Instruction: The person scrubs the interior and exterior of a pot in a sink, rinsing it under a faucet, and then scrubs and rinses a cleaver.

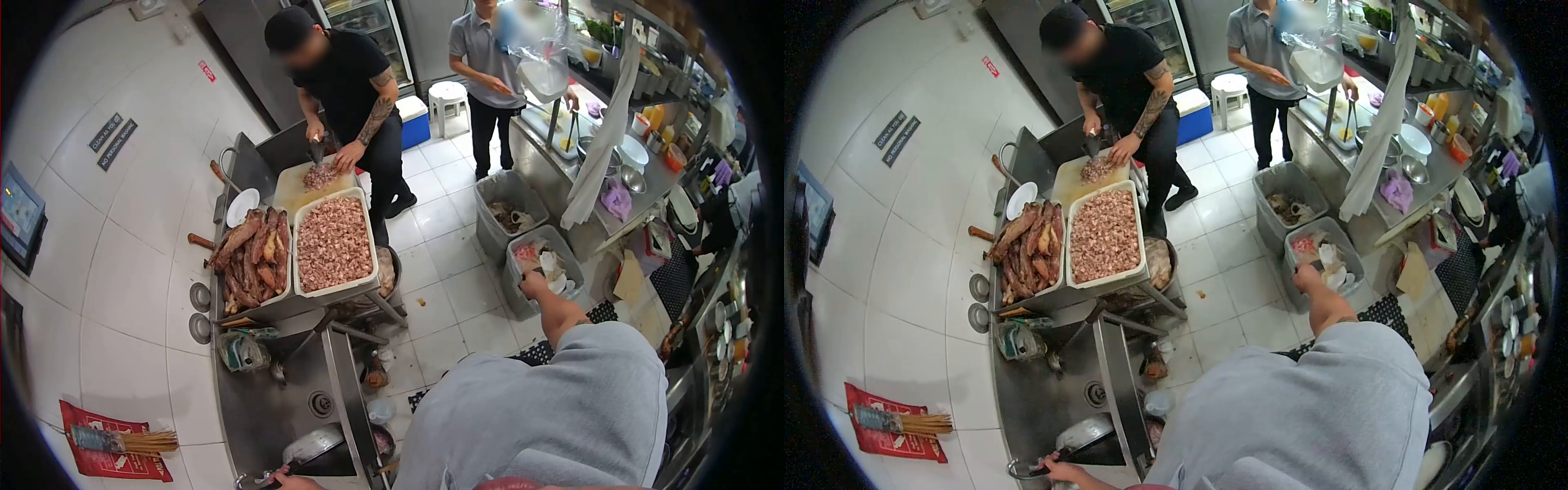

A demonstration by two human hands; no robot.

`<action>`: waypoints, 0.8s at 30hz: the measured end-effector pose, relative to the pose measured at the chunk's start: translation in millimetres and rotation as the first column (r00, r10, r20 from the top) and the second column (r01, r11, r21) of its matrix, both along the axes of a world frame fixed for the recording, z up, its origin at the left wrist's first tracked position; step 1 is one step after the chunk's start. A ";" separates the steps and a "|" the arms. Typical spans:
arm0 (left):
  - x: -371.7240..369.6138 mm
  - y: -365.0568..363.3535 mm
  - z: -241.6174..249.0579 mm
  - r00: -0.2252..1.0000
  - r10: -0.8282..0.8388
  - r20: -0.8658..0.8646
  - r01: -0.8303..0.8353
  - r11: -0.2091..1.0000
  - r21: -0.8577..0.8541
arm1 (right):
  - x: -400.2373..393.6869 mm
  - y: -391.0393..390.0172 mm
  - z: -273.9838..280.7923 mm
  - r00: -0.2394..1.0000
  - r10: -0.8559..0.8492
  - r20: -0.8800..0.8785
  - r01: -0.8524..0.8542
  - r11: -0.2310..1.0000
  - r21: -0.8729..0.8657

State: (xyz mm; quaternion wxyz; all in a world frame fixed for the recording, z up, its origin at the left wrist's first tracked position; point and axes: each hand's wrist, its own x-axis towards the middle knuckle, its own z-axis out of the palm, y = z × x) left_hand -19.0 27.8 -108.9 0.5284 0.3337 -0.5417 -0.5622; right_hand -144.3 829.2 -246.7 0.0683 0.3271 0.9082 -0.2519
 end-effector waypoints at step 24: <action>-38.7 -11.9 -5.6 0.930 -0.352 0.106 0.356 0.934 -0.019 | 66.0 -18.0 57.3 0.996 -0.084 -0.040 0.088 0.987 0.131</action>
